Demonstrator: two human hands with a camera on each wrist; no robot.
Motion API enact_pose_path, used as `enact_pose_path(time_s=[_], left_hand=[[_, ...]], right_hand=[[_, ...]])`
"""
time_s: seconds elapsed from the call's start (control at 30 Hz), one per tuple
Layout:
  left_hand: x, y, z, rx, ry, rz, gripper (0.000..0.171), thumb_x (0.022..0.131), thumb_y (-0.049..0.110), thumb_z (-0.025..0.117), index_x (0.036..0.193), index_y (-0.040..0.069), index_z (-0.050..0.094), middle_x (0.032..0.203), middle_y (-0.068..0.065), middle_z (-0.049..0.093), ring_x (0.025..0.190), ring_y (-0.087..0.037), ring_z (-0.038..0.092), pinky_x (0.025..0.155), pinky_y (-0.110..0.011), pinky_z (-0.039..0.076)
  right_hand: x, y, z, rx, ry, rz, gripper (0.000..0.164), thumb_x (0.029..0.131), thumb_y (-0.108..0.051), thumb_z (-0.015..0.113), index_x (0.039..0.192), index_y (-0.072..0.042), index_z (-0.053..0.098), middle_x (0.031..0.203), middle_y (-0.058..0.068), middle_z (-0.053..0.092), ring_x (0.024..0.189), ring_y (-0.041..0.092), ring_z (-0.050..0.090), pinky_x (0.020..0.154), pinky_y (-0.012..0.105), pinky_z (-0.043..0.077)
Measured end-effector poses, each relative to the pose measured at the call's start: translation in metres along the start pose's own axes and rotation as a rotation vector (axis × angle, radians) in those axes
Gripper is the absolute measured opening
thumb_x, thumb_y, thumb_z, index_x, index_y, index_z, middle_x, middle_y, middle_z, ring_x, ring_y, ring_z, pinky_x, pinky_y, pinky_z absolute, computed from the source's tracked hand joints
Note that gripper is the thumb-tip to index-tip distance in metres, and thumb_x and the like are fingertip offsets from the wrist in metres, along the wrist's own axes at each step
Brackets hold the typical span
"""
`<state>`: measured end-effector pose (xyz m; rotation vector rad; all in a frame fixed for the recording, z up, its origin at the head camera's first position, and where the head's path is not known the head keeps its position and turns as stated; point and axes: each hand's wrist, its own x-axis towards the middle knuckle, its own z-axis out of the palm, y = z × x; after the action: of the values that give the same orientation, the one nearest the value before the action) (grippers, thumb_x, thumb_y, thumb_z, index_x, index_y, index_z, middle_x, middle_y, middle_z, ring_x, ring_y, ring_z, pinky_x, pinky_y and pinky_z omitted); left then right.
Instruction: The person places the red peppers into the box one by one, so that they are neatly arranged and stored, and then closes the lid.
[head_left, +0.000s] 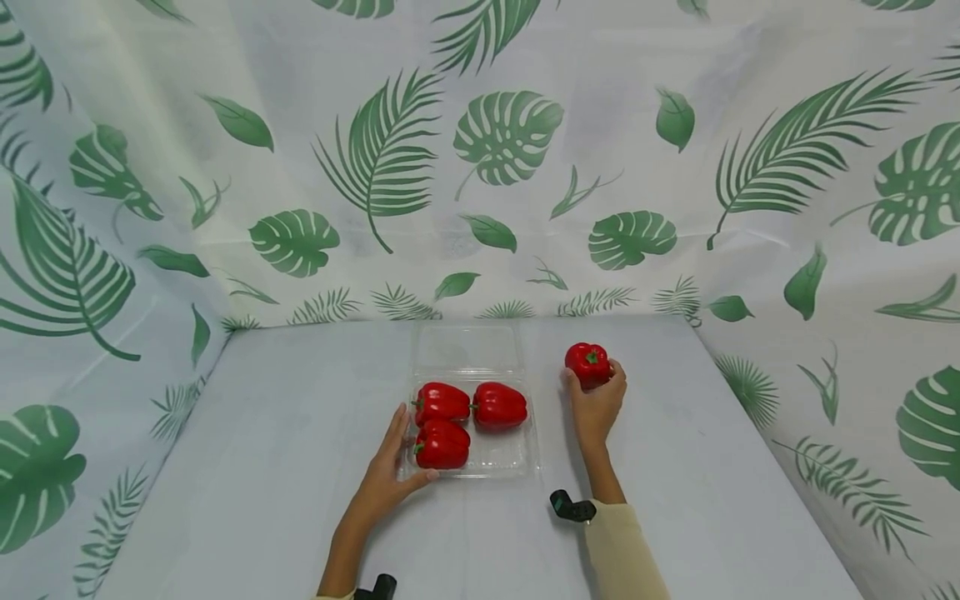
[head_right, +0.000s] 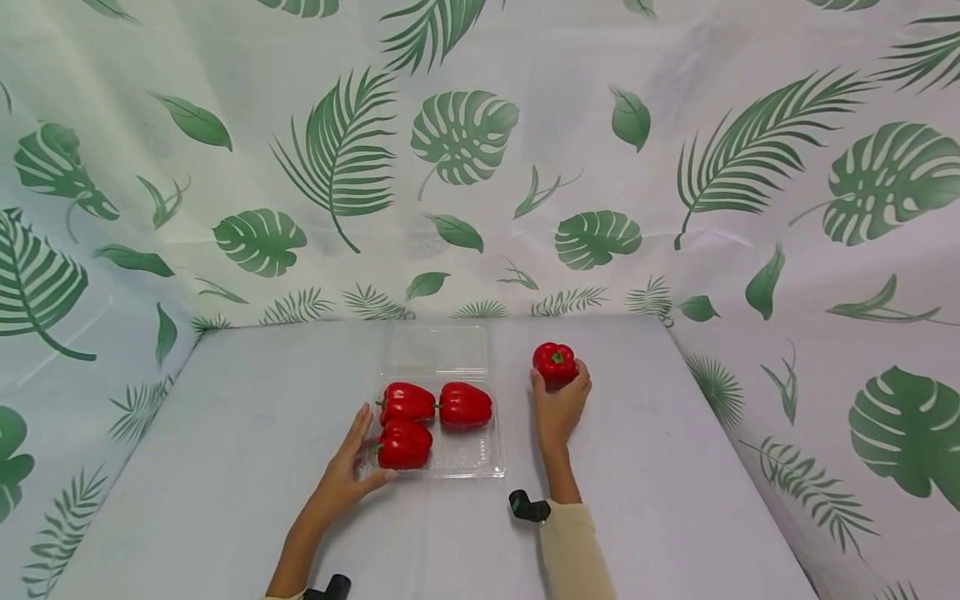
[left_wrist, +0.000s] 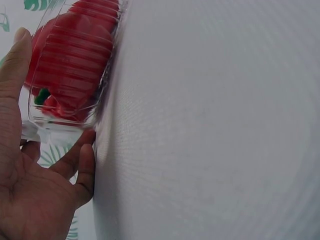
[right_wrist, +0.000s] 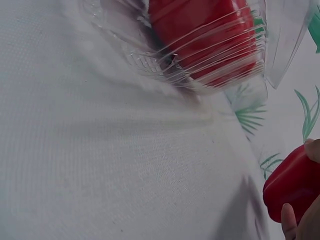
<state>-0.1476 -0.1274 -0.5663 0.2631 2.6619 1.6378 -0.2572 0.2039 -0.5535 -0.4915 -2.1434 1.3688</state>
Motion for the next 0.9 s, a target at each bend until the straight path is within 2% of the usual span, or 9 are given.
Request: enact_pose_path(time_s=[0.13, 0.27, 0.4, 0.57, 0.77, 0.9], left_hand=[[0.000, 0.000, 0.000, -0.010, -0.003, -0.002, 0.104, 0.077, 0.041, 0.081, 0.158, 0.026, 0.017, 0.165, 0.004, 0.011, 0.145, -0.033, 0.034, 0.112, -0.049, 0.036], [-0.001, 0.000, 0.000, -0.015, -0.009, 0.000, 0.105, 0.077, 0.041, 0.081, 0.158, 0.022, 0.017, 0.166, 0.003, 0.011, 0.147, -0.032, 0.030, 0.113, -0.048, 0.035], [-0.002, 0.001, 0.000, -0.008, -0.010, 0.004, 0.105, 0.077, 0.042, 0.081, 0.158, 0.020, 0.018, 0.166, 0.003, 0.011, 0.147, -0.031, 0.029, 0.113, -0.048, 0.035], [-0.001, 0.001, 0.001, 0.000, -0.010, 0.012, 0.104, 0.077, 0.043, 0.080, 0.158, 0.019, 0.018, 0.166, 0.003, 0.011, 0.149, -0.030, 0.025, 0.112, -0.048, 0.035], [0.000, 0.001, 0.001, -0.003, -0.011, 0.006, 0.105, 0.077, 0.044, 0.081, 0.158, 0.020, 0.018, 0.166, 0.003, 0.011, 0.149, -0.030, 0.024, 0.112, -0.047, 0.035], [0.000, 0.000, 0.001, 0.003, -0.005, -0.003, 0.105, 0.077, 0.043, 0.080, 0.158, 0.021, 0.017, 0.166, 0.002, 0.011, 0.149, -0.031, 0.025, 0.111, -0.047, 0.036]], right_hand=[[-0.003, -0.003, -0.004, 0.055, 0.004, -0.010, 0.079, 0.084, -0.020, 0.076, 0.145, -0.004, 0.030, 0.150, 0.016, 0.036, 0.142, 0.030, 0.034, 0.115, 0.053, 0.036], [-0.008, -0.007, -0.007, 0.088, 0.002, -0.045, 0.076, 0.083, -0.020, 0.077, 0.144, -0.002, 0.034, 0.146, 0.017, 0.039, 0.138, 0.031, 0.037, 0.113, 0.054, 0.039], [-0.013, -0.009, -0.011, 0.116, 0.014, -0.084, 0.077, 0.081, -0.023, 0.079, 0.143, -0.005, 0.037, 0.145, 0.014, 0.042, 0.135, 0.027, 0.040, 0.107, 0.055, 0.045], [-0.015, -0.013, -0.017, 0.145, 0.013, -0.111, 0.078, 0.080, -0.026, 0.080, 0.143, -0.007, 0.038, 0.144, 0.011, 0.043, 0.133, 0.025, 0.040, 0.104, 0.056, 0.046], [-0.015, -0.021, -0.023, 0.245, -0.040, -0.076, 0.077, 0.081, -0.023, 0.081, 0.141, -0.011, 0.035, 0.144, 0.006, 0.043, 0.133, 0.020, 0.039, 0.104, 0.056, 0.047], [-0.017, -0.027, -0.026, 0.265, -0.087, -0.064, 0.077, 0.082, -0.021, 0.080, 0.143, -0.011, 0.033, 0.144, 0.006, 0.043, 0.131, 0.018, 0.039, 0.102, 0.054, 0.050]])
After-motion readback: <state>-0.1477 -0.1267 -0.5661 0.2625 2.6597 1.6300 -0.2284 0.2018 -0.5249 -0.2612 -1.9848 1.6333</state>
